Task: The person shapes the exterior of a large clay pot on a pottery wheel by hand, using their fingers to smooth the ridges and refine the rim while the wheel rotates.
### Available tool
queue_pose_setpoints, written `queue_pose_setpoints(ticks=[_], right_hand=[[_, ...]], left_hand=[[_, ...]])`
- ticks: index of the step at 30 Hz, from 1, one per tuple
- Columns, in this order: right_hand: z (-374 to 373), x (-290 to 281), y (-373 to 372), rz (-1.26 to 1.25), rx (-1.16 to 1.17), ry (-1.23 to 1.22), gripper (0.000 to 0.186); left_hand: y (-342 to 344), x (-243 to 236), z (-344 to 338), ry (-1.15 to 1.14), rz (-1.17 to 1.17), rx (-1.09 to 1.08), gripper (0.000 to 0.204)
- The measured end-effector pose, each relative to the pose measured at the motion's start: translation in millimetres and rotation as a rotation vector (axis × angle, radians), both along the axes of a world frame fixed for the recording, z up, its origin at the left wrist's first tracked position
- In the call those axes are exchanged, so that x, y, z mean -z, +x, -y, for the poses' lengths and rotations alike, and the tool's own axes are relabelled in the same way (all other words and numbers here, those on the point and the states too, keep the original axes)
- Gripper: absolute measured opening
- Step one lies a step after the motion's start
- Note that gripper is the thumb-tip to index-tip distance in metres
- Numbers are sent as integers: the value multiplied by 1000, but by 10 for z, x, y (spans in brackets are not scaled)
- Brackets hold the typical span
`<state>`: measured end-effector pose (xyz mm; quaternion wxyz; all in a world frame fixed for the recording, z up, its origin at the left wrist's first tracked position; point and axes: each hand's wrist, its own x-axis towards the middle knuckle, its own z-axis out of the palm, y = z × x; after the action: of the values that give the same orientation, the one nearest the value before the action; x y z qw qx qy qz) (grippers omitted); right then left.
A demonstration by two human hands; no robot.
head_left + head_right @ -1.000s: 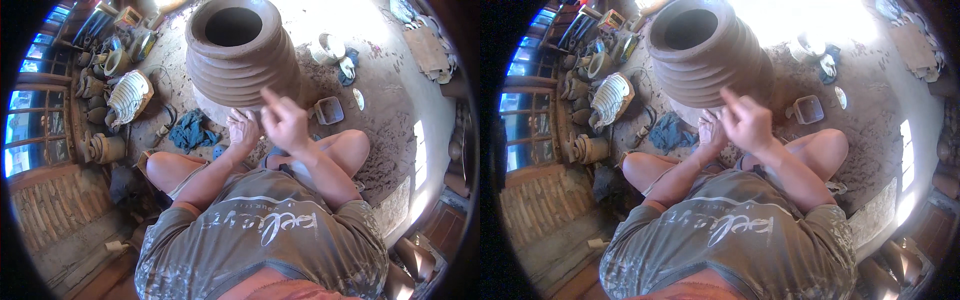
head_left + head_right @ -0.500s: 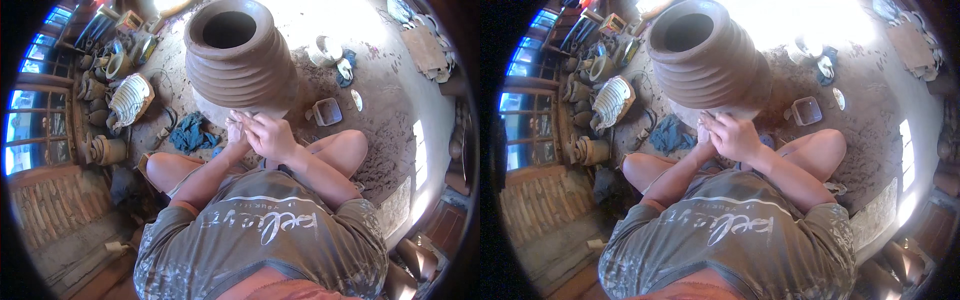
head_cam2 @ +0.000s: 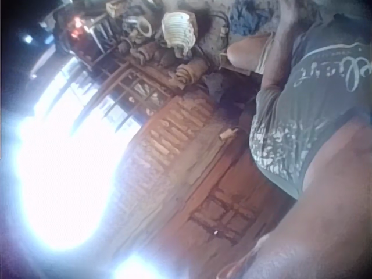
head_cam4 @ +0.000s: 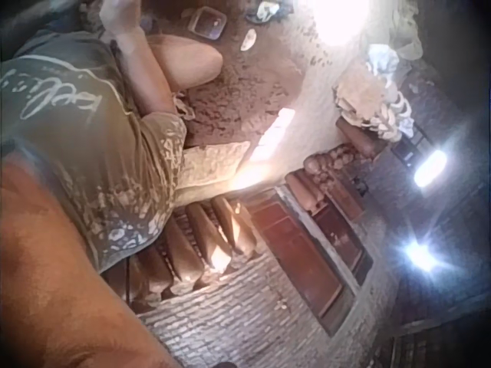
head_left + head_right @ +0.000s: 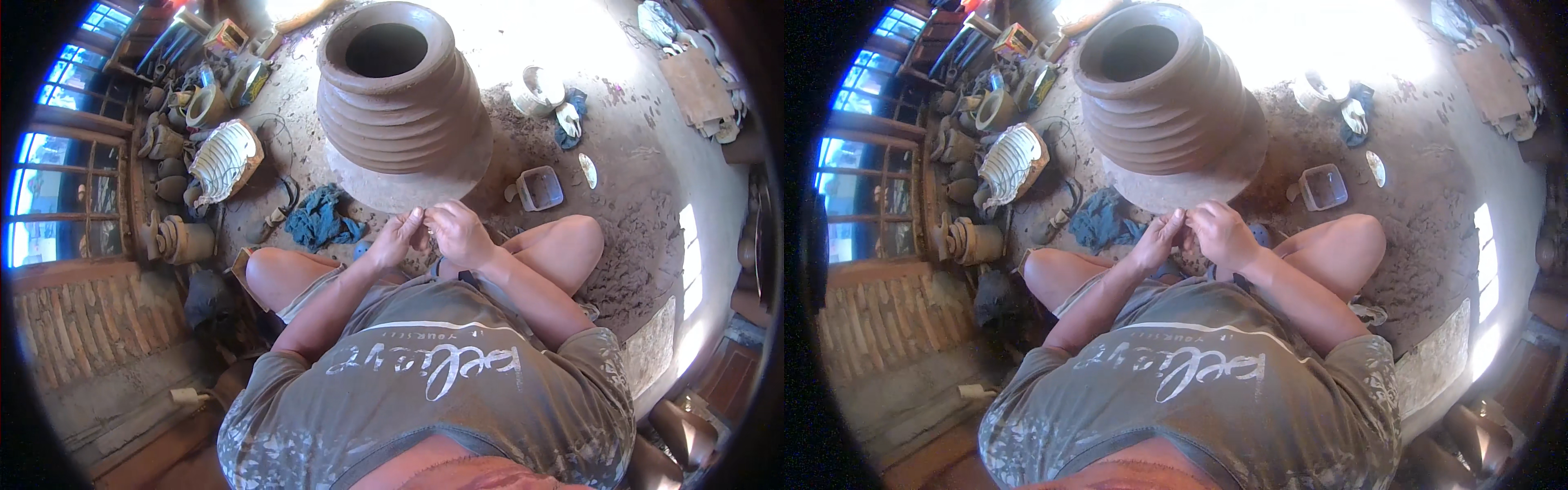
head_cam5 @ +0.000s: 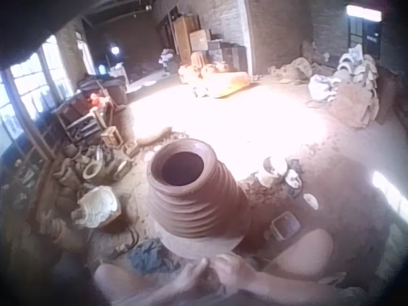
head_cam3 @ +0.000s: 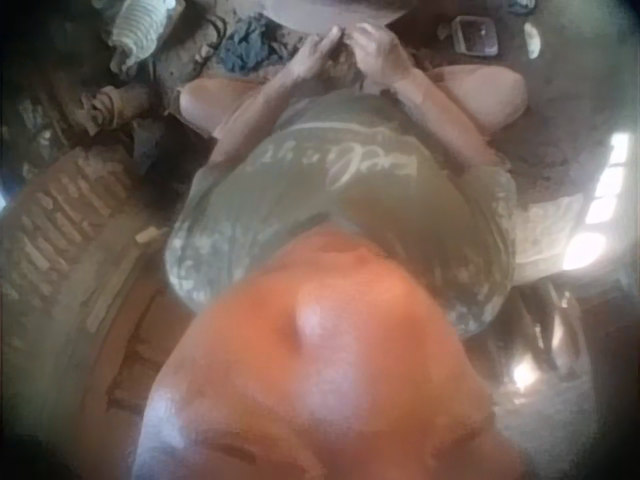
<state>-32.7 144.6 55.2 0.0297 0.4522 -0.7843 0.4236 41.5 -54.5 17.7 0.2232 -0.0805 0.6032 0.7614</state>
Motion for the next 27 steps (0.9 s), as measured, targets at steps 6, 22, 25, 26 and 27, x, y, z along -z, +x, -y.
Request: queue_pose_setpoints(ticks=[6,22,25,26,27], right_hand=[[-86,-57,-16,306,79,-86,11],[-68,-568,-348,556,249,-389,15],[9,-742,-508,152,238,-257,12],[27,-777,-535,20,225,-215,12],[49,-819,-548,-21,204,-181,12]], left_hand=[[-47,-160,-104,-86,-57,-18,42],[-115,98,-134,-1431,-323,46,85],[-126,93,-72,-1386,-298,46,89],[-124,89,-65,-1390,-292,57,90],[-131,58,-63,-1392,-287,65,91]])
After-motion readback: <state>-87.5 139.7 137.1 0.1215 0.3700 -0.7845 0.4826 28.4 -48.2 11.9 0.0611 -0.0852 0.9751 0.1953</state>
